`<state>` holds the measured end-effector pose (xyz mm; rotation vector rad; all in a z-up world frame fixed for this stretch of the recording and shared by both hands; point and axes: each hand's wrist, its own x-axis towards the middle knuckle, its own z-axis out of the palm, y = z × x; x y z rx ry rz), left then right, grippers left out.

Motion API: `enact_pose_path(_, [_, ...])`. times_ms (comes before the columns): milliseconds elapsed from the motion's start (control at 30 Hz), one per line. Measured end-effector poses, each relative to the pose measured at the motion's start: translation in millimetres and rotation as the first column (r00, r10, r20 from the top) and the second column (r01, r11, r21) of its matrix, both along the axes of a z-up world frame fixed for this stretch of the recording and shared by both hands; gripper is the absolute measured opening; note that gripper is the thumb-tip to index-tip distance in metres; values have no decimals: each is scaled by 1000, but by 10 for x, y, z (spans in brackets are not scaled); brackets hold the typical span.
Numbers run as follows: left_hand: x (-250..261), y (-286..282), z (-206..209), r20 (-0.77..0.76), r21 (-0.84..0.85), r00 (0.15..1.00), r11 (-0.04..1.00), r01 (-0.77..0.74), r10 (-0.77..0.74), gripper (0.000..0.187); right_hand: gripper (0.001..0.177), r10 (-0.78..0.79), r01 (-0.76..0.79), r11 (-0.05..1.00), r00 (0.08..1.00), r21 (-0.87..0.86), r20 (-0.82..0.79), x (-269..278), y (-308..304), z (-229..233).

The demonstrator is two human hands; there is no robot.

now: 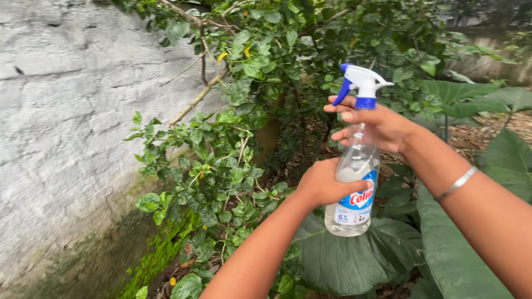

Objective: The person sprays a plant with a liquid from a spray bottle and uses their hand to touch and move various leaves.

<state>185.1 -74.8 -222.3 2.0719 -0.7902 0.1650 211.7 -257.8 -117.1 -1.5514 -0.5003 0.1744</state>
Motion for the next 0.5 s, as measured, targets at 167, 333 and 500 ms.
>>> enact_pose_path(167, [58, 16, -31, 7, 51, 1000, 999, -11, 11, 76, 80, 25, -25, 1000, 982, -2, 185, -20, 21, -118])
enact_pose_path(333, [163, 23, -126, 31, 44, 1000, 999, -3, 2, 81, 72, -77, 72, 997, 985, 42, 153, 129, 141, -110])
enact_pose_path(500, [370, 237, -57, 20, 212, 999, 976, 44, -49, 86, 63, -93, 94, 996, 983, 2, 156, 201, 282, -116])
